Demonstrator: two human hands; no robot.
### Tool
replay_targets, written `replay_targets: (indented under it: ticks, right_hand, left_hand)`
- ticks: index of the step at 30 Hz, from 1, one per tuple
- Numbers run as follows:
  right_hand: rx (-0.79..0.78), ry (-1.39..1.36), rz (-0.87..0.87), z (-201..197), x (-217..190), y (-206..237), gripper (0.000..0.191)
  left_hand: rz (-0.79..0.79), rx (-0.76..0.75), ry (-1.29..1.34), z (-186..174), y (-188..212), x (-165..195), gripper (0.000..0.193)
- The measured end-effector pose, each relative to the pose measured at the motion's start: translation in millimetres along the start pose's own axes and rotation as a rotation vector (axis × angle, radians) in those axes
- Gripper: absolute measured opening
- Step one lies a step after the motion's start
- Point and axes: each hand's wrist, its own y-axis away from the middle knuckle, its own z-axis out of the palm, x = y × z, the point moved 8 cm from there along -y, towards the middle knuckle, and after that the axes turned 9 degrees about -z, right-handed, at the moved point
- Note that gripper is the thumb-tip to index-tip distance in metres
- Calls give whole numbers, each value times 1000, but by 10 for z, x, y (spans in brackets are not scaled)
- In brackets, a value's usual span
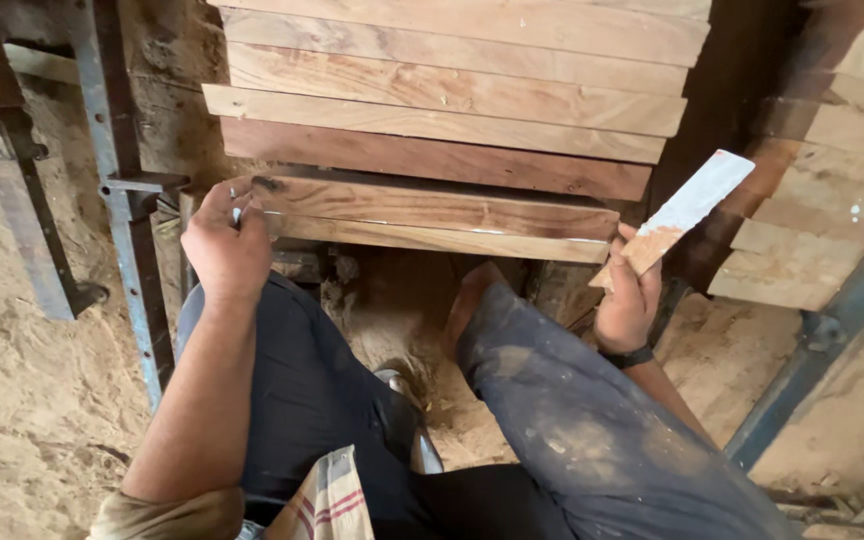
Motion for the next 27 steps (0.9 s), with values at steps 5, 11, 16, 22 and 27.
replay_targets:
  ticks: [5,11,16,22,27]
  right_hand:
    - [53,-221,89,51,19,7,35]
    - [33,-214,44,105,-101,-26,37]
    - [27,-4,18,43,-44,-13,34]
    - [7,-34,-1,56,-45,-99,35]
    - [1,-172,-90,47,-295,-404,33]
  left_hand:
    - [33,13,-9,-15,-6,49,26]
    - [-54,2,22,7,-13,-66,29]
    - [-37,-3,146,14,-40,-70,26]
    - [-116,58,129,42,-31,-163,21]
    - [-45,121,267,96,-335,-296,39]
